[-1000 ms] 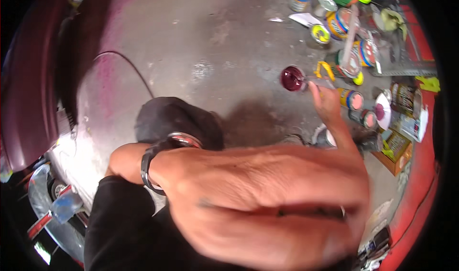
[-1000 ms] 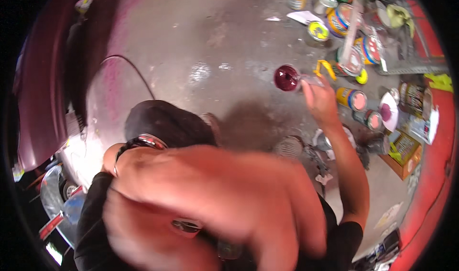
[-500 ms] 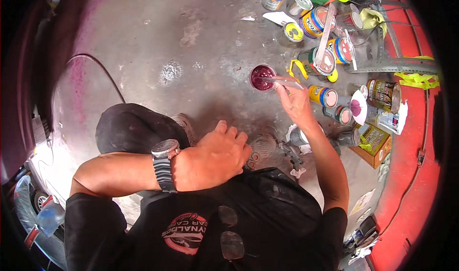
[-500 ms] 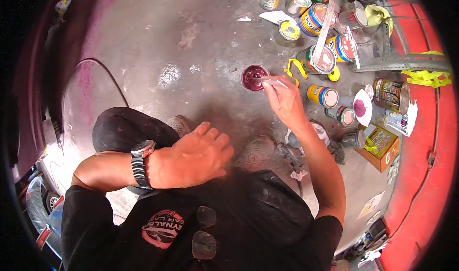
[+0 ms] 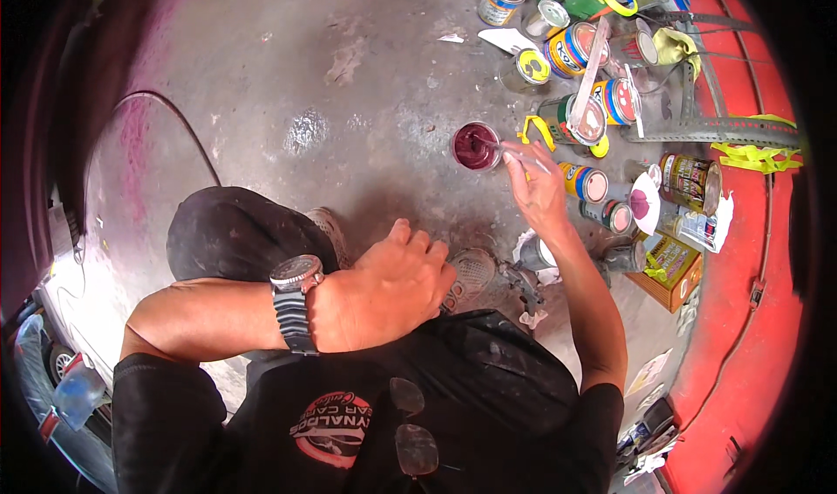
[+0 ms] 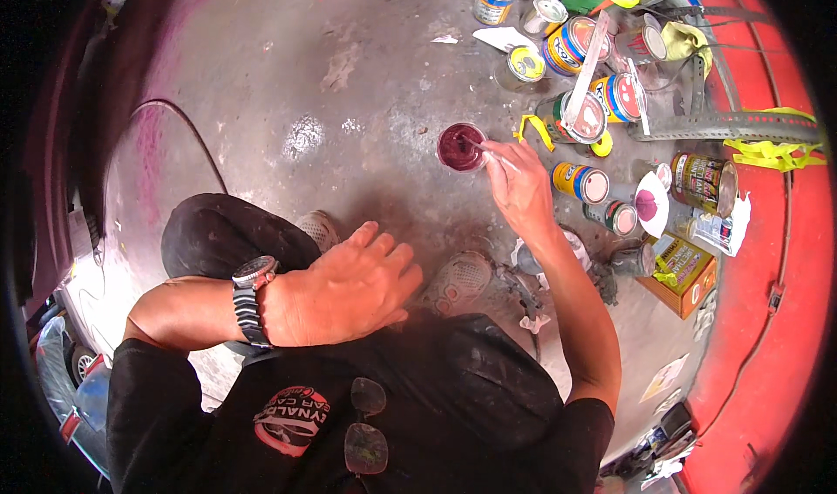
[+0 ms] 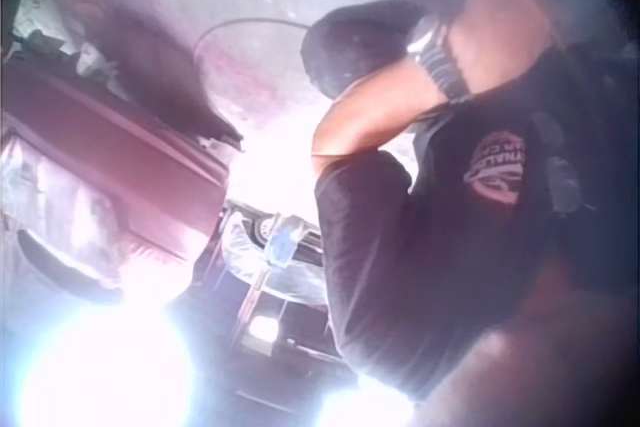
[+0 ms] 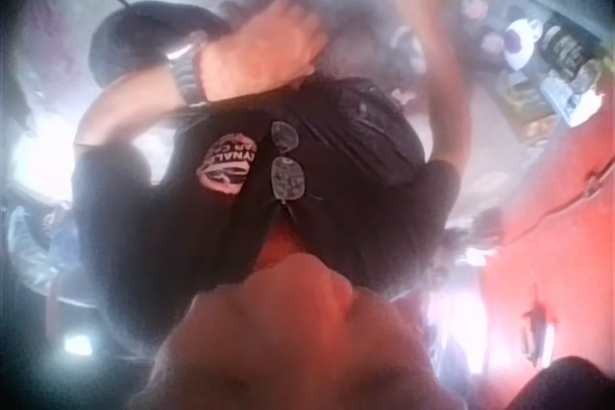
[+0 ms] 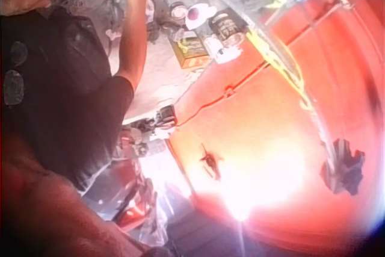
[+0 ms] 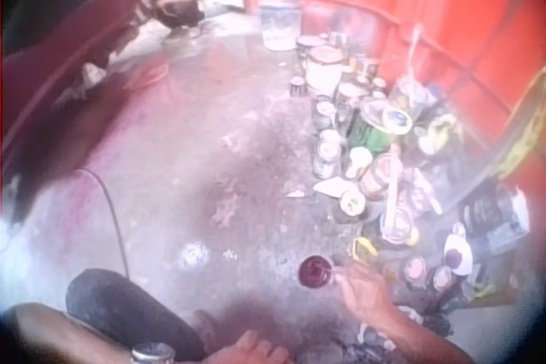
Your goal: The person prepares paint for a spray gun by stirring the mixture with a stick, wiping the stick with a cloth, and then pouring the paint from a cup into the canister of the spray gun through a paper filter.
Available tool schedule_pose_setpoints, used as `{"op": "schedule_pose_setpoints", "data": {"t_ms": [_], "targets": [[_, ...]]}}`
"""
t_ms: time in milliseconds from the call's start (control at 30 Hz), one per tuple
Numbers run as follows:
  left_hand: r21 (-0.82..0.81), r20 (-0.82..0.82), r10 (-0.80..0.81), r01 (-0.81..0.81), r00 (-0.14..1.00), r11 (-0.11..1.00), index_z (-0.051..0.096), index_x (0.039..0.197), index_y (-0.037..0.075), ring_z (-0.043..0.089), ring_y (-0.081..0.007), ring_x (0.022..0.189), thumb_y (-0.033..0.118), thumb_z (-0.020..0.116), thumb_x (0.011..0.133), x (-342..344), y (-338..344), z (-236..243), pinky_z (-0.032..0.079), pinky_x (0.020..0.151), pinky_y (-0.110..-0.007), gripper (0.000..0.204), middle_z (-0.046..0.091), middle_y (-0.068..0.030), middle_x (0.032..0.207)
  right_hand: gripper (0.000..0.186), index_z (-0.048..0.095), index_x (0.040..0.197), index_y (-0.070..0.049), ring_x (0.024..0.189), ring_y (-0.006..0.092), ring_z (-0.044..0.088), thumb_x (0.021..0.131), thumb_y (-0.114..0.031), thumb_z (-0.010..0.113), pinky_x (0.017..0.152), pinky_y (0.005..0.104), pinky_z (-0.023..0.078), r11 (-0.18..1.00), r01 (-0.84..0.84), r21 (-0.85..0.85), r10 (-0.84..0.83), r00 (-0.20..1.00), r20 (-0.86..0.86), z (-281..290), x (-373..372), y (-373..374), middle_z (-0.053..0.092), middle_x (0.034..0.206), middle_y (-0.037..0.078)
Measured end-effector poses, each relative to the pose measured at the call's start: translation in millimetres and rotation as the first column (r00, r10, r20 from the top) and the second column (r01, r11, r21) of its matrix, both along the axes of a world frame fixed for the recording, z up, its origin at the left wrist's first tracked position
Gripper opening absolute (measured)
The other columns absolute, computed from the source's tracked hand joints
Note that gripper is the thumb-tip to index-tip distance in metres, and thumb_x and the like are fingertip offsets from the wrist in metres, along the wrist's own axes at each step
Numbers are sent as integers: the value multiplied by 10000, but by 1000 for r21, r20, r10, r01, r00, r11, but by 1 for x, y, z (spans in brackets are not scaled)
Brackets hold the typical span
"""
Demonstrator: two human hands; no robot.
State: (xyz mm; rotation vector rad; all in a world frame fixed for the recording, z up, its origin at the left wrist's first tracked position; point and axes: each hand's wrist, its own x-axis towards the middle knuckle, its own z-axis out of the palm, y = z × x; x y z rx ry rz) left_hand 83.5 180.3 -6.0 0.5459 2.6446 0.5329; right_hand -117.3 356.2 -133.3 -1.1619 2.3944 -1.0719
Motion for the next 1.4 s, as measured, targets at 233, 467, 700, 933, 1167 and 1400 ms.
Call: {"op": "schedule_pose_setpoints", "data": {"t_ms": [233, 467, 700, 933, 1167, 1400], "targets": [[-19, -25, -10, 9, 1000, 1000, 636, 1031, 34, 597, -306, 990, 386, 715, 853, 2, 0, -1, 442, 966, -467, 402, 616, -131, 997, 160, 711, 1044, 3, 916, 345, 671, 912, -60, 644, 879, 387, 512, 1000, -2, 27, 4, 998, -69, 4, -1, 1, 715, 992, 171], [-22, -32, -16, 15, 999, 1000, 629, 998, 41, 593, -294, 957, 388, 723, 843, -2, 1, 0, 449, 945, -458, 391, 603, -122, 961, 169, 712, 1062, 6, 877, 305, 680, 918, -58, 652, 916, 378, 512, 996, -65, -69, 64, 998, -7, 15, 4, 2, 718, 988, 162], [-24, -69, -27, 25, 997, 999, 626, 994, 34, 591, -289, 950, 382, 729, 836, -2, 4, 1, 450, 927, -440, 396, 600, -118, 951, 210, 714, 1121, 22, 885, 111, 641, 1002, -121, 617, 828, 284, 496, 960, 227, -162, -188, 957, 223, 79, 3, 51, 755, 978, 91], [-2, -36, -81, 81, 996, 997, 630, 1009, 31, 591, -290, 949, 373, 723, 846, -5, 14, 3, 447, 926, -439, 391, 607, -120, 964, 260, 684, 1157, 45, 866, 152, 682, 1033, -156, 575, 870, 309, 514, 897, 361, -256, -288, 916, 280, 113, -7, 91, 753, 963, 125], [-22, 21, -86, 87, 996, 996, 635, 1030, 26, 596, -299, 982, 367, 711, 865, -6, 18, 3, 444, 945, -445, 387, 618, -124, 988, 271, 631, 1178, 48, 900, 267, 719, 1049, -168, 531, 883, 365, 539, 812, 386, -437, -175, 876, 449, 109, -11, 110, 721, 1042, 189], [-14, 27, -66, 66, 997, 998, 637, 1042, 21, 598, -306, 1000, 369, 716, 861, -5, 21, 4, 443, 963, -454, 400, 623, -126, 996, 288, 617, 1184, 57, 926, 273, 724, 1050, -180, 525, 894, 368, 551, 753, 485, -445, -197, 811, 551, 106, -14, 115, 718, 1058, 202]]}}
